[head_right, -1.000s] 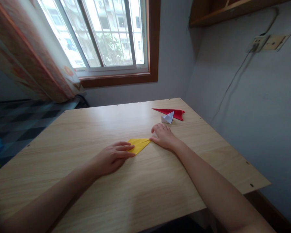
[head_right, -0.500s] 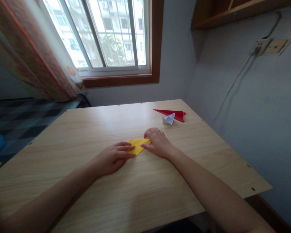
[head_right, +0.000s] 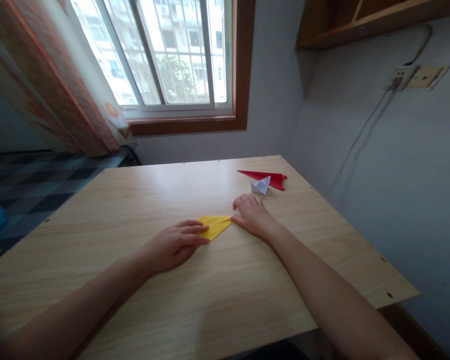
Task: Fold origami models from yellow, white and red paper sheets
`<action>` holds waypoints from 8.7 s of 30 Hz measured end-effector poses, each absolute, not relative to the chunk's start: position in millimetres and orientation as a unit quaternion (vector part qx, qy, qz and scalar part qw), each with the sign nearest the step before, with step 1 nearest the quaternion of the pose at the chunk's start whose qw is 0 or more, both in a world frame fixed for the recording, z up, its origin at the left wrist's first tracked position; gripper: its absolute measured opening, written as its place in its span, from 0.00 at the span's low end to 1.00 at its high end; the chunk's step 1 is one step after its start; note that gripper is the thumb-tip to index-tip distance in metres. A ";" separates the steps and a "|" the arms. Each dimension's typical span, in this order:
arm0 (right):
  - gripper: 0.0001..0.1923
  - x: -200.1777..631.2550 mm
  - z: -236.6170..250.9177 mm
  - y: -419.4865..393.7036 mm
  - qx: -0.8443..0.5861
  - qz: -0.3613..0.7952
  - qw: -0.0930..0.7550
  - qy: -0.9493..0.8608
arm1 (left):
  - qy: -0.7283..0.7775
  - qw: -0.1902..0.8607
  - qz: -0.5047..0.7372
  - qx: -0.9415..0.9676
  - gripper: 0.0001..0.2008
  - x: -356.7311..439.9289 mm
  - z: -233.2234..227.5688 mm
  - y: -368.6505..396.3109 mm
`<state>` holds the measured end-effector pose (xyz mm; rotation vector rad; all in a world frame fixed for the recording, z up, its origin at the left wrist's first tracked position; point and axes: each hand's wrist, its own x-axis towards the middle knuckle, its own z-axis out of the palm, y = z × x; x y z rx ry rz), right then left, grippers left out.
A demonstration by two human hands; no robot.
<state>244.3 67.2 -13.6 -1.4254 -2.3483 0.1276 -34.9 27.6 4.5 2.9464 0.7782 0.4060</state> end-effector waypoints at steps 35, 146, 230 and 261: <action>0.22 221.6 -4.4 46.4 -0.325 0.111 0.234 -0.910 | 0.349 -0.107 0.158 0.918 0.17 -31.6 -2.2 26.2; 0.10 216.9 -16.8 61.9 -0.396 0.200 0.326 -0.834 | 0.266 0.048 0.071 0.960 0.23 -20.3 8.5 5.9; 0.12 227.6 -10.7 56.8 -0.365 0.175 0.270 -0.874 | 0.296 -0.031 0.082 0.951 0.24 -18.4 -2.6 12.1; 0.15 214.2 -1.3 44.8 -0.402 0.093 0.206 -0.887 | 0.307 -0.022 0.050 0.950 0.23 -17.4 2.4 13.9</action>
